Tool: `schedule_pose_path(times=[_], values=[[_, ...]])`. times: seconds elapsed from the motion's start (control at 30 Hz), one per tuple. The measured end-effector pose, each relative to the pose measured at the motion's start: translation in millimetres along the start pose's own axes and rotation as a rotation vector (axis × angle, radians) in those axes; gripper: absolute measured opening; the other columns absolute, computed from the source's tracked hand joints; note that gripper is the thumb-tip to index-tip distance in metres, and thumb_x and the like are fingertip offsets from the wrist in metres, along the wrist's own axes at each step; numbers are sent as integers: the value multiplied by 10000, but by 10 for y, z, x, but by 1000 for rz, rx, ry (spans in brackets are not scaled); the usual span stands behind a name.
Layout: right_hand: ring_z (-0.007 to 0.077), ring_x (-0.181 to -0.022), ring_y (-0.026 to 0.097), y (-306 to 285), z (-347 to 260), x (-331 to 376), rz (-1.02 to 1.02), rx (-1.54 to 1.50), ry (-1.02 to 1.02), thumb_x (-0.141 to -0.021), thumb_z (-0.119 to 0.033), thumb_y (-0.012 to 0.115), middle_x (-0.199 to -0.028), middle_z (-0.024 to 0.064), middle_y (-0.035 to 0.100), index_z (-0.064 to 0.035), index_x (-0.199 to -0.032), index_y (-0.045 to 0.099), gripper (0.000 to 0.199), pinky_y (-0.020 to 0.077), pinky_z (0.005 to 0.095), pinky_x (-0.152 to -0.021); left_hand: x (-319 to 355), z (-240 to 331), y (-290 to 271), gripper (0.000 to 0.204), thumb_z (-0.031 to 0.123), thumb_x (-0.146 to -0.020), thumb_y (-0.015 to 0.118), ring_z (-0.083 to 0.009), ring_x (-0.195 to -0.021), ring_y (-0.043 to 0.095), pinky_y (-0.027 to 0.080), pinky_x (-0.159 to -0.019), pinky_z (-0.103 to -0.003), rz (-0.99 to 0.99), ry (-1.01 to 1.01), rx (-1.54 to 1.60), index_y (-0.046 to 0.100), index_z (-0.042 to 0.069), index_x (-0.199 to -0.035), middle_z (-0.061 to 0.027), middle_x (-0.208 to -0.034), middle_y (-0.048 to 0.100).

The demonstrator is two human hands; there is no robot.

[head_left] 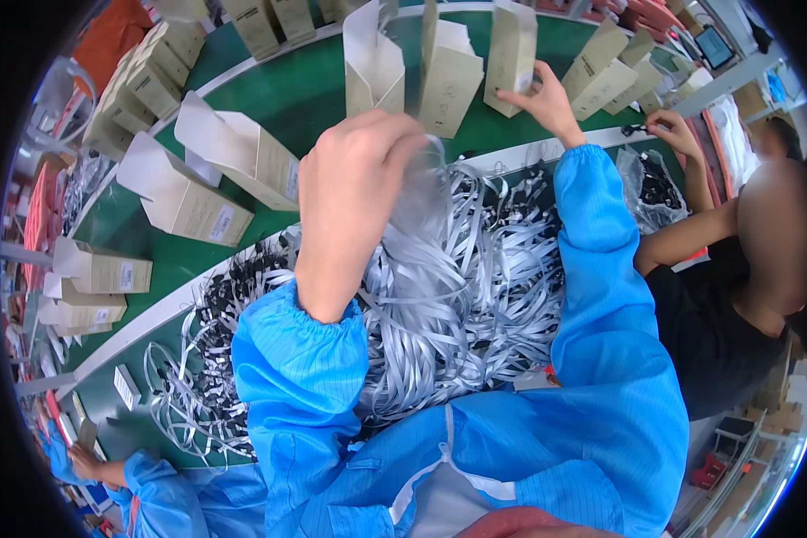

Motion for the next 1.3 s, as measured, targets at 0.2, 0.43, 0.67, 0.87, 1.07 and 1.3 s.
schedule_pose_path(times=[0.2, 0.43, 0.67, 0.87, 1.07, 1.3], values=[[289, -1270, 572, -233, 294, 393, 43, -22, -52, -813, -248, 848, -1427, 249, 498, 34, -1502, 202, 986, 487, 374, -1048, -34, 68, 23, 101, 139, -862, 666, -358, -792, 648, 505, -666, -424, -76, -31, 32, 714, 52, -878, -115, -841, 679], [244, -986, 704, -738, -990, 445, -549, 337, 647, -907, -146, 720, -1078, 191, 699, 35, -1186, 578, 361, 587, 339, -802, 178, -342, 262, 159, 216, -873, 671, -353, -760, 641, 491, -659, -447, -428, 17, -12, 709, 62, -858, -133, -839, 670], [228, -870, 701, 586, 43, -403, -261, 81, -76, -929, -80, 631, -977, 137, 720, 1, -1205, 637, 287, 566, 327, -738, 197, -492, 1137, 309, 308, -917, 699, -326, -573, 561, 411, -547, -408, -857, -29, 258, 650, 32, -787, -154, -641, 584], [318, -1197, 624, 1049, -466, -602, -186, -448, -363, -962, -209, 616, -1358, 159, 619, -55, -1357, 590, 424, 498, 383, -999, 294, -583, 1147, 395, 408, -926, 666, -347, -609, 612, 424, -548, -440, -782, -211, 218, 623, 67, -733, -125, -620, 597], [281, -1354, 506, 1676, 116, -1307, -395, -775, -336, -982, -225, 594, -1489, 119, 514, -84, -1443, 501, 491, 390, 380, -1131, 269, -512, 1222, 427, 391, -922, 682, -352, -553, 529, 374, -514, -433, -760, -173, 197, 569, 53, -687, -123, -569, 519], [276, -1384, 468, 1726, 147, -1662, -470, 161, -624, -981, -230, 596, -1498, 102, 500, -130, -1504, 436, 556, 304, 380, -1199, 284, -479, 1284, 448, 379, -915, 690, -356, -555, 535, 371, -509, -435, -773, -187, 187, 525, 50, -659, -125, -554, 486]])
Point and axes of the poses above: each hand's wrist, its own x-axis away from the middle knuckle, its own y-axis out of the palm, z = x × y, the point moved 1 cm from there along -x, towards the middle knuckle
